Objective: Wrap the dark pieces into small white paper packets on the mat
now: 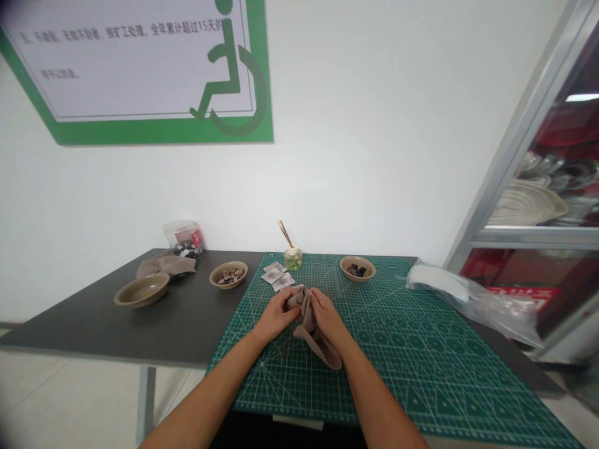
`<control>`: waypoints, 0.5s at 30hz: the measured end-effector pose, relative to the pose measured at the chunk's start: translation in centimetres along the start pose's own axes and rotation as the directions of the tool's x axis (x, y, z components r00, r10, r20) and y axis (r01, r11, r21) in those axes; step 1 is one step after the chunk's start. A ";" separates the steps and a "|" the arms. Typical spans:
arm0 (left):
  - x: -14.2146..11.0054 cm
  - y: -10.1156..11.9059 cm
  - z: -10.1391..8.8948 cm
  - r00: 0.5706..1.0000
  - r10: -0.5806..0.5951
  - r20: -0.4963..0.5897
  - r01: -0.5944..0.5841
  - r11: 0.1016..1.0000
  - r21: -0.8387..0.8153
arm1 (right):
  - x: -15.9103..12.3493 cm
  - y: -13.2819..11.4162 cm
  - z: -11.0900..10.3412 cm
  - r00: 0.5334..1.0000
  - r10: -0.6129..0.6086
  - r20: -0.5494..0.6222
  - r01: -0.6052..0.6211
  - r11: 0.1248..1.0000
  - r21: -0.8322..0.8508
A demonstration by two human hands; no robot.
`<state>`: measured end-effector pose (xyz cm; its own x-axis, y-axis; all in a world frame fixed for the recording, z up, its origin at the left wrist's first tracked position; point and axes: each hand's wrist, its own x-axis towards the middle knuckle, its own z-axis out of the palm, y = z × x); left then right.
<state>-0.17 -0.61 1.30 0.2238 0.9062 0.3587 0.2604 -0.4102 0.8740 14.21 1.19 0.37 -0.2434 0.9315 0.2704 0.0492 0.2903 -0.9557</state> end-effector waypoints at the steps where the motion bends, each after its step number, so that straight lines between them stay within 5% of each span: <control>1: 0.0 0.0 0.1 1.000 0.006 0.003 -0.006 1.000 0.019 | 0.0 0.2 0.1 1.000 -0.013 -0.017 0.012 0.999 -0.039; 15: 0.2 -0.2 0.2 0.998 0.006 0.060 -0.013 0.993 0.116 | -0.1 0.2 0.7 0.999 -0.045 -0.008 0.044 0.992 -0.120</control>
<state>0.02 -0.35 1.15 0.2817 0.8960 0.3432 0.3648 -0.4308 0.8254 13.57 0.98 0.06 -0.2379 0.9190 0.3143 0.1544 0.3553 -0.9219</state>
